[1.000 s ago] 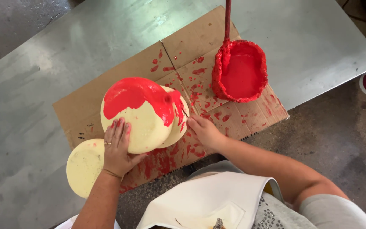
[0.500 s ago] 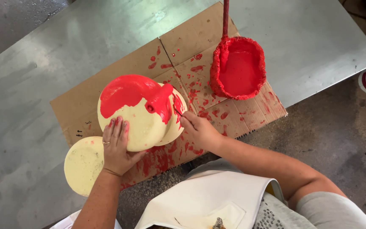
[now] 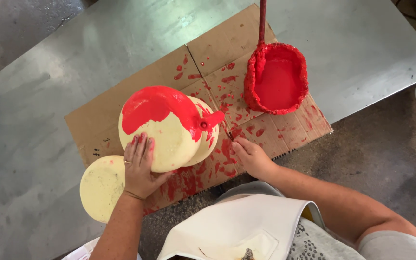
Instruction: Waxing cheese wheels with red wax using a roller and brush, then organizing them into crates.
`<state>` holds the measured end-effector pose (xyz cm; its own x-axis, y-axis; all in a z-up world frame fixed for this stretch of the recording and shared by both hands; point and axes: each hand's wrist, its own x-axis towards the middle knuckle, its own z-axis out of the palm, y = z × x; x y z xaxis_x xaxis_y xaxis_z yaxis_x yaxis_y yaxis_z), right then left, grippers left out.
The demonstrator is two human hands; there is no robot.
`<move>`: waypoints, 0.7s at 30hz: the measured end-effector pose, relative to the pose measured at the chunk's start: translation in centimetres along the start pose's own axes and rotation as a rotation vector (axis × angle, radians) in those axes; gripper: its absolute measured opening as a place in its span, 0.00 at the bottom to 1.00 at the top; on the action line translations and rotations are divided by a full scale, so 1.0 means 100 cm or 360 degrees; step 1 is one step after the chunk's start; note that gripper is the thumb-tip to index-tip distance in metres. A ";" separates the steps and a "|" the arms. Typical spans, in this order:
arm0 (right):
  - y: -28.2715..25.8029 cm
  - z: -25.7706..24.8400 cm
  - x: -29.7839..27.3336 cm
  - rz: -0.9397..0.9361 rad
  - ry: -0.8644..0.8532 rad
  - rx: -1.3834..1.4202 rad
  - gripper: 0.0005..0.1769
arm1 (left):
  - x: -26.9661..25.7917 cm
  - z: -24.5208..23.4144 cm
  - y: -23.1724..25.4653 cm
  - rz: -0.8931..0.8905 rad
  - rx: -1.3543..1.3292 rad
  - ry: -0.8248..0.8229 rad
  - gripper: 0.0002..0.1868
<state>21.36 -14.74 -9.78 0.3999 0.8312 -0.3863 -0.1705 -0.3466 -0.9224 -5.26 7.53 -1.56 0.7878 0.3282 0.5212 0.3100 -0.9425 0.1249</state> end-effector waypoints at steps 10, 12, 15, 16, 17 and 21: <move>0.015 0.008 0.024 0.0090 0.0087 -0.0261 0.16 | 0.000 -0.001 0.002 -0.0020 0.0001 -0.0013 0.57; 0.012 0.009 0.004 0.0136 0.0070 -0.0328 0.19 | -0.001 -0.003 0.002 -0.0018 -0.0001 -0.0016 0.57; 0.013 0.012 -0.019 0.0288 -0.0130 -0.0304 0.21 | -0.005 0.000 0.000 -0.0027 0.0005 -0.0001 0.57; 0.009 0.014 -0.021 0.0240 -0.0144 -0.0251 0.21 | -0.007 0.002 -0.002 -0.0029 -0.0001 0.0010 0.57; 0.004 0.015 -0.024 0.0195 -0.0160 -0.0199 0.21 | -0.011 0.002 -0.002 -0.0036 -0.0008 0.0017 0.57; -0.070 0.018 0.016 0.0058 -0.0145 -0.0116 0.18 | -0.014 0.005 -0.006 -0.0004 -0.0017 0.0061 0.59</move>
<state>21.58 -10.20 -3.90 0.3104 0.8525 -0.4205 -0.1164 -0.4049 -0.9069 -6.27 7.68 -2.77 0.7660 0.3281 0.5528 0.3062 -0.9423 0.1350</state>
